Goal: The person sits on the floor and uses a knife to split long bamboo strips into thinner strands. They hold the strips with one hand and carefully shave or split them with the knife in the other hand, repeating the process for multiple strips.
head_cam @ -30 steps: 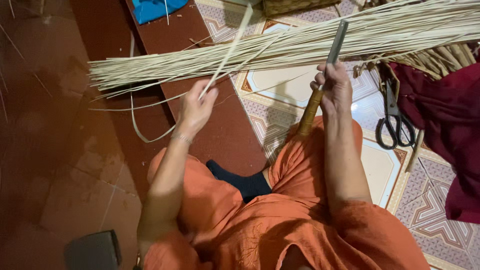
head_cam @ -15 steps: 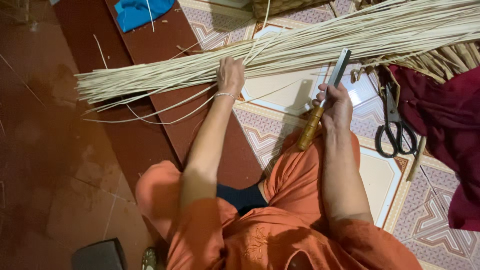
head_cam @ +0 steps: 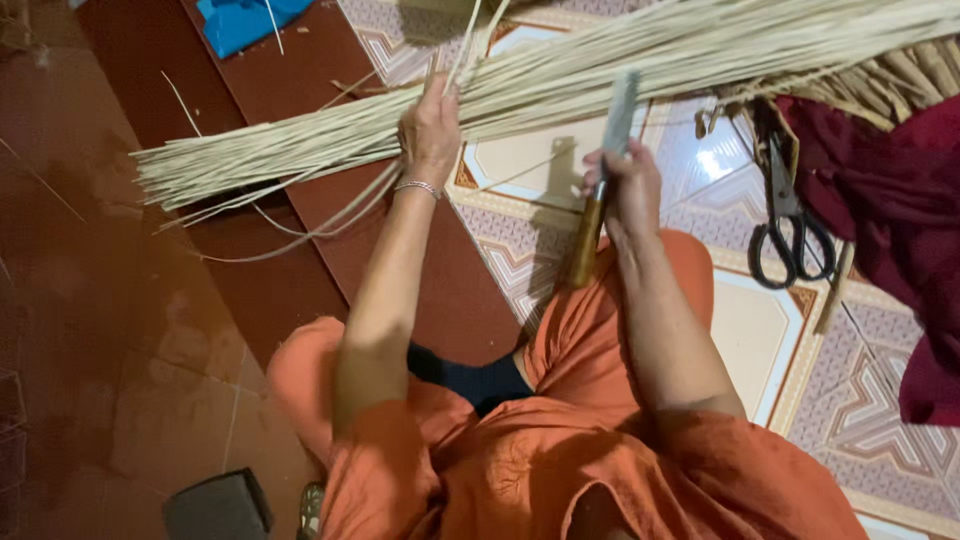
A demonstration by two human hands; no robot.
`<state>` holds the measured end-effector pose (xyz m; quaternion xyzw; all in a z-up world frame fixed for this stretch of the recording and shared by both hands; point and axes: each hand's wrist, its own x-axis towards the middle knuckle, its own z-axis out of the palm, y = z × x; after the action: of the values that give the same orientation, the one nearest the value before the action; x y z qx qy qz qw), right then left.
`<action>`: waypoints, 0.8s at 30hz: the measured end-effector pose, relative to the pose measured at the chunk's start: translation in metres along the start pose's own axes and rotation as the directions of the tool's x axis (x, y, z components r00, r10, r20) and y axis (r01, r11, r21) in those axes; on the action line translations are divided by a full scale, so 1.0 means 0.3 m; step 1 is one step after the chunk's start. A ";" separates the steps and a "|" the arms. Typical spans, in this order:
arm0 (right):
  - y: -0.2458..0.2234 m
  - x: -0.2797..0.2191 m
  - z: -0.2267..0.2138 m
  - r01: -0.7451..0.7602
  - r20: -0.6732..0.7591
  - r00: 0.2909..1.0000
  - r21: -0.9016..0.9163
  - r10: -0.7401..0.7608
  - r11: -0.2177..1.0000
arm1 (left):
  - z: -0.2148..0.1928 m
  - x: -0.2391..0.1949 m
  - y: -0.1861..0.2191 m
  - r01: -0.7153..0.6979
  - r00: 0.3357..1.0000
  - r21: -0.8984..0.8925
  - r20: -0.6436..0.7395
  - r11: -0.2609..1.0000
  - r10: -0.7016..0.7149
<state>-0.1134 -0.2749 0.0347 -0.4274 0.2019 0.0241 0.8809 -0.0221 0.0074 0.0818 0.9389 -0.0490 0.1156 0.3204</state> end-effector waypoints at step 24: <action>-0.052 0.094 -0.288 0.188 -0.086 0.982 0.427 -0.167 0.885 | 0.087 -0.179 0.080 0.506 0.685 -0.084 0.643 0.858 -0.342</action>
<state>-0.1133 -0.3542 -0.0122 -0.2381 0.1826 -0.1120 0.9473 -0.0732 -0.0266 0.0625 0.8608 0.0568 -0.2771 0.4230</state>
